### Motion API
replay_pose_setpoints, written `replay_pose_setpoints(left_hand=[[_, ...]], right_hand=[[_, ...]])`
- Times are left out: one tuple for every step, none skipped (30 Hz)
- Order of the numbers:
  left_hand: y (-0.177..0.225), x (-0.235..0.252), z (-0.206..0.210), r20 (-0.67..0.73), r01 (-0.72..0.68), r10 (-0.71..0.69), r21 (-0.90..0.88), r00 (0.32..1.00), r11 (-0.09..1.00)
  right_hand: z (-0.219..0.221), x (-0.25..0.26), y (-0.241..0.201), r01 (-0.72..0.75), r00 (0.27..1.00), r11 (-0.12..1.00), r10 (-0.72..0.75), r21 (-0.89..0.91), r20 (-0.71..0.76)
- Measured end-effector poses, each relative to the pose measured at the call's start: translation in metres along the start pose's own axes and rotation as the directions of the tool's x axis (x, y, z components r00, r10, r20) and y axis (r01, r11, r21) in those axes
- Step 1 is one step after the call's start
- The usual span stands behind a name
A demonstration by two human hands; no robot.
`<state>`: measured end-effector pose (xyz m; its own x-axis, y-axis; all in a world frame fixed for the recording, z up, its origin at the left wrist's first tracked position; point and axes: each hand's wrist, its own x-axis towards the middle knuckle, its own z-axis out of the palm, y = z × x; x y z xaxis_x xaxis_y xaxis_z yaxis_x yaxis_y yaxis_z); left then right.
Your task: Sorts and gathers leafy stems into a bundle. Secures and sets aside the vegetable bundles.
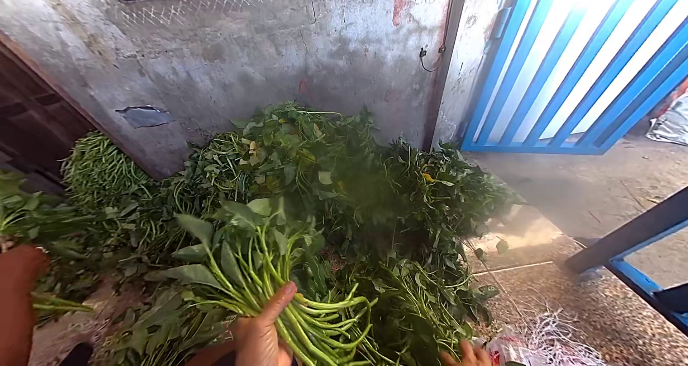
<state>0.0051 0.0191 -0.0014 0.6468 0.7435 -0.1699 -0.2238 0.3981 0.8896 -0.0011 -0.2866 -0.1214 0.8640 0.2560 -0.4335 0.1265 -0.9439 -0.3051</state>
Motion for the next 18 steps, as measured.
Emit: replay_pose_setpoints(left_hand=[[-0.004,-0.001,0.001,0.012,0.009,-0.009,0.002,1.000,1.000],[-0.008,-0.003,0.002,0.031,0.021,-0.021,0.003,0.999,1.000],[-0.012,-0.006,0.003,0.057,0.032,-0.032,0.006,0.998,0.999],[-0.015,-0.008,0.005,0.089,0.042,-0.042,0.004,0.995,0.999],[-0.019,-0.011,0.007,0.120,0.049,-0.048,-0.001,0.992,0.999],[-0.022,-0.015,0.008,0.146,0.050,-0.047,-0.011,0.988,0.999],[-0.024,-0.017,0.009,0.160,0.049,-0.045,-0.023,0.986,0.999],[-0.024,-0.019,0.010,0.155,0.041,-0.035,-0.034,0.987,0.999],[-0.023,-0.019,0.010,0.136,0.023,-0.017,-0.048,0.991,0.999],[-0.020,-0.018,0.009,0.113,0.002,0.005,-0.058,0.994,0.998],[-0.017,-0.015,0.007,0.090,-0.020,0.026,-0.070,0.996,0.997],[-0.012,-0.013,0.004,0.071,-0.039,0.045,-0.079,0.996,0.996],[-0.009,-0.010,0.003,0.054,-0.059,0.064,-0.085,0.996,0.995],[-0.007,-0.009,0.002,0.038,-0.075,0.079,-0.080,0.996,0.994],[-0.007,-0.008,0.001,0.028,-0.087,0.089,-0.067,0.996,0.994],[-0.011,-0.009,0.002,0.023,-0.097,0.098,-0.049,0.995,0.994],[-0.016,-0.011,0.003,0.023,-0.102,0.103,-0.033,0.994,0.994],[-0.022,-0.015,0.007,0.028,-0.101,0.102,-0.020,0.994,0.995]], right_hand=[[-0.011,-0.002,-0.012,0.082,0.989,0.995,-0.074,0.060,-0.125],[-0.022,-0.002,-0.026,0.183,0.956,0.975,-0.146,0.128,-0.255],[-0.032,-0.001,-0.043,0.289,0.907,0.932,-0.193,0.219,-0.373],[-0.040,0.003,-0.059,0.386,0.863,0.865,-0.216,0.321,-0.456],[-0.043,0.008,-0.075,0.468,0.829,0.776,-0.220,0.422,-0.515],[-0.042,0.015,-0.088,0.536,0.793,0.691,-0.216,0.485,-0.569],[-0.037,0.023,-0.098,0.594,0.742,0.642,-0.205,0.484,-0.638],[-0.031,0.032,-0.105,0.629,0.673,0.650,-0.179,0.428,-0.718],[-0.026,0.039,-0.108,0.611,0.606,0.719,-0.154,0.332,-0.780],[-0.021,0.044,-0.107,0.528,0.565,0.818,-0.135,0.231,-0.814],[-0.015,0.048,-0.100,0.396,0.588,0.903,-0.110,0.167,-0.801],[-0.010,0.049,-0.090,0.239,0.693,0.960,-0.063,0.147,-0.718],[-0.012,0.049,-0.079,0.084,0.849,0.983,0.015,0.162,-0.529],[-0.017,0.050,-0.069,-0.035,0.944,0.986,0.085,0.162,-0.317],[-0.020,0.049,-0.063,-0.072,0.969,0.987,0.103,0.143,-0.226],[-0.022,0.046,-0.061,-0.018,0.958,0.990,0.056,0.138,-0.280],[-0.025,0.041,-0.063,0.104,0.906,0.985,-0.038,0.135,-0.421],[-0.032,0.037,-0.069,0.261,0.830,0.955,-0.147,0.142,-0.538]])
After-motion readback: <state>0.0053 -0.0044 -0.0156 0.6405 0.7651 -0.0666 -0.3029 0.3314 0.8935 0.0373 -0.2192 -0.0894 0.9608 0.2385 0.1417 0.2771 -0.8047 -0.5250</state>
